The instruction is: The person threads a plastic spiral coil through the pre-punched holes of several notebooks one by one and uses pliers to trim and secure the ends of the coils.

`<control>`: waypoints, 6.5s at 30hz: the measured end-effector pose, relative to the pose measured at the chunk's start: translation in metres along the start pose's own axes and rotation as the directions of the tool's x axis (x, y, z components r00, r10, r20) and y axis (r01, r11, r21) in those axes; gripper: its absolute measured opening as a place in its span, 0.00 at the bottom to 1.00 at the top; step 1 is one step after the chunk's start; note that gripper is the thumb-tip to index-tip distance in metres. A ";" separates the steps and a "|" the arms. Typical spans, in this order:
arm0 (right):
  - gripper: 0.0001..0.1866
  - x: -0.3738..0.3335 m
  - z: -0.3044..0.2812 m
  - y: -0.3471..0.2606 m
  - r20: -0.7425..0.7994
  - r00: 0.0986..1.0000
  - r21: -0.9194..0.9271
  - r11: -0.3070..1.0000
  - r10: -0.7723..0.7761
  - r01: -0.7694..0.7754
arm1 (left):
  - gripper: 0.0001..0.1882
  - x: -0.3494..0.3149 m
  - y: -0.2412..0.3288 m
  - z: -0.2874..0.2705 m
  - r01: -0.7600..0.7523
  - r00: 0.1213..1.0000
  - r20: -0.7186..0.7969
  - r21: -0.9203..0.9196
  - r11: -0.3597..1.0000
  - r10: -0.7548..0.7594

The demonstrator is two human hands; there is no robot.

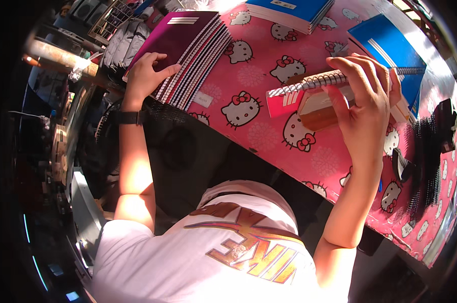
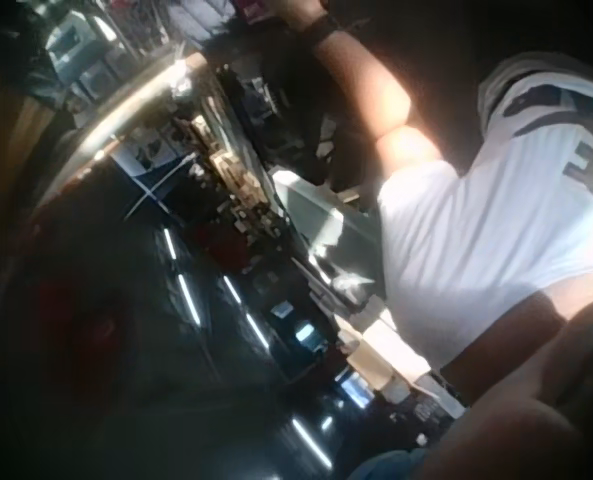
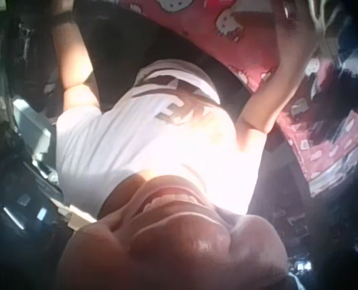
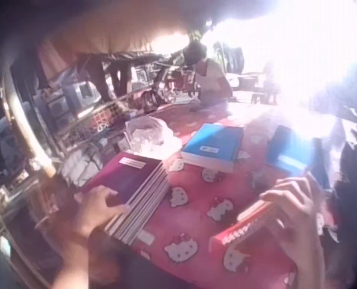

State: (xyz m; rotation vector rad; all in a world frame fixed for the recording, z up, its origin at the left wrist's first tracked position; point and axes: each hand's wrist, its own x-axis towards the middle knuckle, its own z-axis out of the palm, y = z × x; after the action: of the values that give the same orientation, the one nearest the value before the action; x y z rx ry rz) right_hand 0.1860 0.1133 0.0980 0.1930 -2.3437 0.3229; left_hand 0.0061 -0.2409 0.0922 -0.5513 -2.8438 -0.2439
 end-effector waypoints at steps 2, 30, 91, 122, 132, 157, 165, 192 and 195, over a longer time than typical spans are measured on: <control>0.17 -0.001 0.001 0.005 -0.017 0.999 0.013 0.999 0.046 -0.046 | 0.35 0.005 0.010 -0.003 -0.021 0.998 0.059 0.018 1.000 0.020; 0.28 0.012 0.033 0.035 -0.070 0.997 0.339 0.941 0.009 0.015 | 0.10 -0.071 0.124 0.047 -0.227 0.902 -0.227 -0.973 0.044 -0.367; 0.23 -0.140 -0.034 0.015 0.153 0.572 0.653 0.352 0.806 -0.671 | 0.26 0.048 0.168 -0.015 -0.309 0.849 -0.351 -0.936 -0.168 0.395; 0.07 -0.159 -0.058 0.015 0.134 0.720 0.536 0.562 0.681 -0.630 | 0.23 0.029 0.178 0.012 -0.123 0.804 -0.163 -0.987 -0.108 0.572; 0.32 -0.103 -0.057 -0.016 -0.085 0.732 0.979 0.193 0.676 -0.065 | 0.39 -0.020 0.189 0.071 -0.032 0.956 -0.114 -0.956 -0.293 0.269; 0.17 -0.127 -0.067 0.106 -0.136 0.666 0.663 0.567 0.733 -0.488 | 0.23 0.063 0.206 0.063 0.029 0.966 -0.042 -0.962 -0.270 0.255; 0.12 -0.179 -0.086 0.227 -0.008 0.528 -0.456 0.467 0.849 -0.757 | 0.21 0.051 0.213 0.050 -0.052 0.965 -0.073 -0.995 -0.091 0.251; 0.20 -0.082 -0.181 0.081 -0.070 0.794 -0.194 0.773 0.604 -0.604 | 0.41 -0.069 0.308 0.007 -0.822 0.528 -0.500 -0.503 0.266 0.687; 0.21 -0.077 -0.169 0.032 0.084 0.771 0.160 0.755 0.632 -0.636 | 0.29 -0.064 0.309 0.024 -0.866 0.489 -0.547 -0.400 0.301 0.679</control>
State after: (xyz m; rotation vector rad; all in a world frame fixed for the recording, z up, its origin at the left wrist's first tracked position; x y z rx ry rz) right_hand 0.3460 0.1963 0.1541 -0.5441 -2.3380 0.8706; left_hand 0.1783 0.0248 0.0894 -1.8120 -1.7737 -1.0109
